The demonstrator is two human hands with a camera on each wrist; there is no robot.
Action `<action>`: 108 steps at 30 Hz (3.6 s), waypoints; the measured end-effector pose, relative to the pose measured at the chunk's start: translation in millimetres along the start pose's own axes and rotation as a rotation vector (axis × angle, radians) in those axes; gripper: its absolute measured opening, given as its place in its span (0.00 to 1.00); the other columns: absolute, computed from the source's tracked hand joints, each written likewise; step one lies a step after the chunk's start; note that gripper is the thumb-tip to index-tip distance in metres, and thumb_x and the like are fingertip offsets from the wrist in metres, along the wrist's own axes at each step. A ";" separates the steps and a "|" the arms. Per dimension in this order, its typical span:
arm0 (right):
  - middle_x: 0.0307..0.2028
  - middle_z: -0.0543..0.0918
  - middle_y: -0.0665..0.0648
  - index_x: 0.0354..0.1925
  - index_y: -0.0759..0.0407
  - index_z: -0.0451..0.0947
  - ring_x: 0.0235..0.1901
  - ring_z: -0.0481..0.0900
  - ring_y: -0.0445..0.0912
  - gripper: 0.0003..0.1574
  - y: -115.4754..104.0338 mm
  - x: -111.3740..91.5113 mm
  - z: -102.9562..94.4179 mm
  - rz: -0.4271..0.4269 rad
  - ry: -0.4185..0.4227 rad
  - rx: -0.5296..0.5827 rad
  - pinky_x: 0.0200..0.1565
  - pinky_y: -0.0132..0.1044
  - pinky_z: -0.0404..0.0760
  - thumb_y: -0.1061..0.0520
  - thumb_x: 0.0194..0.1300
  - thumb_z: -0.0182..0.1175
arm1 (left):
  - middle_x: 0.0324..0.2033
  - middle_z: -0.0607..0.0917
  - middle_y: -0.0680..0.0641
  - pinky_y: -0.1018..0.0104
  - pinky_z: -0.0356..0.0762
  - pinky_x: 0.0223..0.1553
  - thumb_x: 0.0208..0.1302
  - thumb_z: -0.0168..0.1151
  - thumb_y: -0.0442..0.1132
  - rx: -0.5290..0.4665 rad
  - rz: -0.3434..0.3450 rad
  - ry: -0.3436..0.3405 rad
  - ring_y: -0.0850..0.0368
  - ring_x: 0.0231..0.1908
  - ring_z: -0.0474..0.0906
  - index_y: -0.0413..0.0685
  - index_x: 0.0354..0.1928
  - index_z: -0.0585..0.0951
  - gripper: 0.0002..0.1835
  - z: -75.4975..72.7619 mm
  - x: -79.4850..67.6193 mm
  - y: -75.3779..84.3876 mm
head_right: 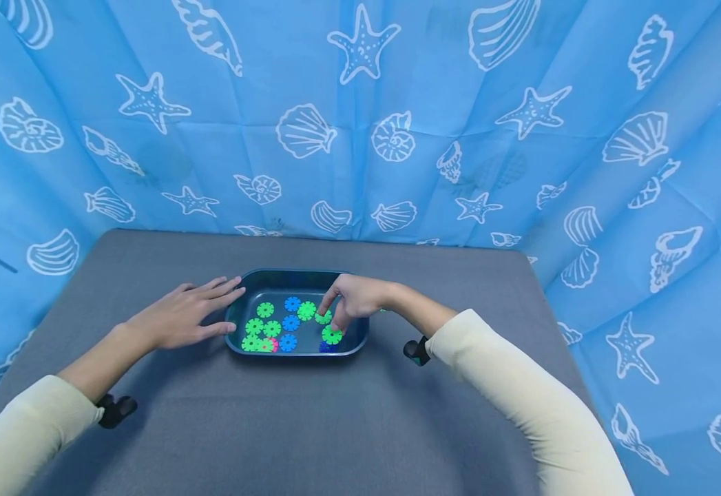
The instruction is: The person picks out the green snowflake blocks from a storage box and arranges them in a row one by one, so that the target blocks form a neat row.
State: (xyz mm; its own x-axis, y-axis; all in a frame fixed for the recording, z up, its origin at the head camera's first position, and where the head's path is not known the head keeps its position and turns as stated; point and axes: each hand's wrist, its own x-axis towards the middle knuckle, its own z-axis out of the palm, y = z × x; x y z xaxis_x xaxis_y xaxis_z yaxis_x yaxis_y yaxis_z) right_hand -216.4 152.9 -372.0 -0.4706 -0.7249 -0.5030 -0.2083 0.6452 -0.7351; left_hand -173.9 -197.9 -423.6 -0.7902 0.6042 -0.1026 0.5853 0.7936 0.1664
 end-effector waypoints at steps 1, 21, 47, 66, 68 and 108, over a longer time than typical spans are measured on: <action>0.34 0.90 0.55 0.61 0.69 0.75 0.39 0.88 0.44 0.25 1.6 -4.5 -3.1 -0.004 0.018 -0.001 0.60 0.45 0.76 0.62 0.68 0.63 | 0.75 0.60 0.42 0.30 0.59 0.63 0.69 0.56 0.62 0.004 0.002 0.001 0.37 0.73 0.56 0.48 0.76 0.62 0.40 -0.5 -0.1 0.3; 0.33 0.89 0.63 0.54 0.75 0.77 0.38 0.88 0.52 0.20 91.5 -73.5 -26.0 0.042 0.441 0.133 0.53 0.47 0.81 0.63 0.68 0.63 | 0.75 0.60 0.42 0.29 0.58 0.63 0.68 0.57 0.63 0.019 -0.002 0.001 0.38 0.73 0.55 0.49 0.75 0.63 0.41 1.0 1.7 -1.4; 0.27 0.87 0.62 0.43 0.74 0.79 0.23 0.85 0.44 0.12 158.3 -43.5 9.2 0.217 0.838 0.279 0.23 0.34 0.80 0.63 0.67 0.64 | 0.75 0.60 0.41 0.28 0.57 0.63 0.71 0.56 0.60 -0.005 0.002 0.007 0.37 0.73 0.55 0.47 0.76 0.63 0.39 1.0 -0.6 0.1; 0.28 0.87 0.61 0.46 0.77 0.78 0.24 0.84 0.43 0.14 159.6 -46.8 5.7 0.205 0.786 0.311 0.24 0.35 0.82 0.63 0.70 0.61 | 0.75 0.60 0.41 0.30 0.58 0.63 0.70 0.56 0.60 0.012 0.010 -0.008 0.38 0.73 0.56 0.47 0.75 0.63 0.39 -1.1 1.1 -0.2; 0.30 0.86 0.65 0.47 0.78 0.77 0.25 0.85 0.46 0.15 155.0 -49.0 2.9 0.189 0.764 0.320 0.26 0.37 0.83 0.63 0.72 0.59 | 0.75 0.60 0.41 0.30 0.58 0.63 0.70 0.56 0.60 0.013 0.012 -0.008 0.38 0.73 0.56 0.47 0.75 0.63 0.39 -2.3 0.9 0.0; 0.57 0.79 0.71 0.63 0.76 0.71 0.57 0.80 0.58 0.27 28.4 24.0 -15.2 0.071 0.227 0.165 0.56 0.44 0.79 0.58 0.74 0.56 | 0.74 0.61 0.40 0.29 0.60 0.62 0.71 0.56 0.59 0.007 0.031 0.006 0.37 0.72 0.57 0.46 0.75 0.64 0.38 -2.9 -0.8 0.5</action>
State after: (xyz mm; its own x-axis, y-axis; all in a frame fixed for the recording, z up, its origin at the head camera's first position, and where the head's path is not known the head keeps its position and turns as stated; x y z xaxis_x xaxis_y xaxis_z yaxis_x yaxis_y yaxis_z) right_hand -246.7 157.5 -398.0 -0.6627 -0.5946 -0.4553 -0.0341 0.6312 -0.7748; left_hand -173.5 -198.2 -420.6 -0.7729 0.6279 -0.0921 0.6105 0.7752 0.1623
